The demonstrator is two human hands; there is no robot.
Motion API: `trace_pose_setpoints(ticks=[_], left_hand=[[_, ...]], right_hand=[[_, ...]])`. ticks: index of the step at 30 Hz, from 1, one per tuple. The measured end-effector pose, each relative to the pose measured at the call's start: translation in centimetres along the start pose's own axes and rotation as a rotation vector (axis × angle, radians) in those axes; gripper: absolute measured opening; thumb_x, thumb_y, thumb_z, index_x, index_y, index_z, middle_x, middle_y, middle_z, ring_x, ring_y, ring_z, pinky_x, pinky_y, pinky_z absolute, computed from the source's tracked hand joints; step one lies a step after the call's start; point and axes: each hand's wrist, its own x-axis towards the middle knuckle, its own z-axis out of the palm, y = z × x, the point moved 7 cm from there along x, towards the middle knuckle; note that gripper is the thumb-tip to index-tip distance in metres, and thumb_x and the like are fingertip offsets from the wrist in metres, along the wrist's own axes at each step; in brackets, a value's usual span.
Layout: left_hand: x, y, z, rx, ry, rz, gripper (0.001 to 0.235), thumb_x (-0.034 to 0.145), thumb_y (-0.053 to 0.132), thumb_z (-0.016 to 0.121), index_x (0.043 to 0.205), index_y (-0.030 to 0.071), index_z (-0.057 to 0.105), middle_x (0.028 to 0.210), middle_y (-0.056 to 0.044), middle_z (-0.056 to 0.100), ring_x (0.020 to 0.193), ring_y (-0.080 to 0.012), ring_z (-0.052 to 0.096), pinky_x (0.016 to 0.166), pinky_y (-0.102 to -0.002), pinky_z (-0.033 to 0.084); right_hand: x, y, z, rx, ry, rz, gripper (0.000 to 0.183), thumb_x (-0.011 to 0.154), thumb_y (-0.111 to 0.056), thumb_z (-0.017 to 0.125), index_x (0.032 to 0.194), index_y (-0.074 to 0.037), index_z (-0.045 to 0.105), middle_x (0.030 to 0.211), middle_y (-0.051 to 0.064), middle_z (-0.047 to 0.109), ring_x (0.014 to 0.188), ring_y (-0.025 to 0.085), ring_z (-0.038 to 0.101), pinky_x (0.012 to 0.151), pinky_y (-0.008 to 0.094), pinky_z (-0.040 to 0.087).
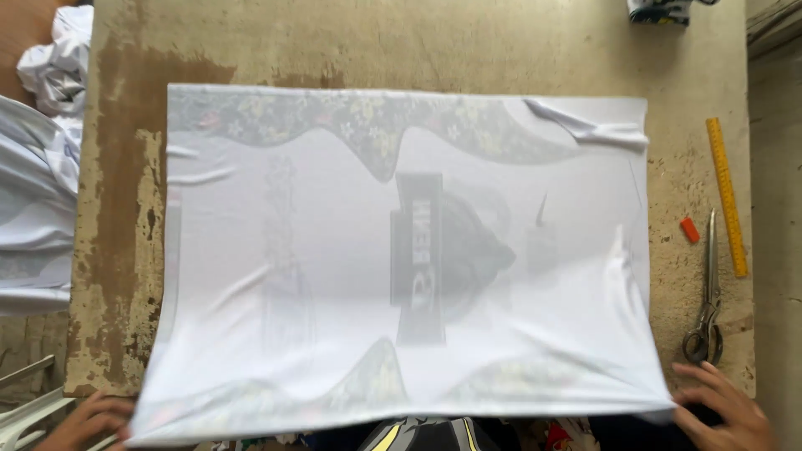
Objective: Cutting a piece of printed fabric with large scissors, then folding and marking it with a ruler and chalk.
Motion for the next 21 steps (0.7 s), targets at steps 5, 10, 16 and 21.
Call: trace_pose_setpoints(ticks=[5, 10, 16, 21], left_hand=[[-1.7, 1.3, -8.5, -0.917, 0.125, -0.254, 0.009, 0.099, 0.009, 0.068, 0.095, 0.002, 0.071, 0.110, -0.034, 0.091, 0.152, -0.0516, 0.070, 0.114, -0.063, 0.058], [13.9, 7.4, -14.7, -0.491, 0.252, -0.452, 0.007, 0.108, 0.011, 0.071, 0.109, 0.004, 0.070, 0.105, -0.013, 0.073, 0.110, -0.0326, 0.072, 0.088, -0.038, 0.051], [30.3, 8.9, -14.0, -0.553, 0.261, -0.545, 0.008, 0.110, 0.013, 0.076, 0.117, 0.008, 0.074, 0.100, -0.005, 0.068, 0.084, -0.0157, 0.056, 0.071, -0.029, 0.045], [35.4, 7.0, -11.1, -0.419, 0.283, -0.597, 0.006, 0.106, 0.019, 0.079, 0.111, 0.016, 0.077, 0.091, 0.006, 0.069, 0.082, -0.0018, 0.054, 0.074, -0.021, 0.044]], right_hand=[[0.6, 15.8, 3.3, 0.738, -0.181, -0.332, 0.007, 0.107, -0.034, 0.060, 0.108, -0.030, 0.065, 0.137, 0.011, 0.083, 0.159, 0.042, 0.059, 0.145, 0.067, 0.012], [13.2, 19.9, 7.6, 0.643, -0.200, 0.133, 0.039, 0.109, -0.028, 0.060, 0.131, -0.001, 0.079, 0.102, 0.016, 0.059, 0.097, 0.032, 0.063, 0.100, 0.040, 0.037], [25.6, 0.8, 0.8, 0.746, 0.094, 0.359, 0.013, 0.114, -0.012, 0.076, 0.126, -0.008, 0.075, 0.113, 0.006, 0.069, 0.103, 0.019, 0.062, 0.085, 0.033, 0.052], [31.0, -3.0, 3.5, 0.727, 0.095, 0.459, 0.006, 0.110, -0.017, 0.079, 0.115, -0.014, 0.078, 0.101, -0.006, 0.070, 0.090, 0.004, 0.056, 0.075, 0.020, 0.042]])
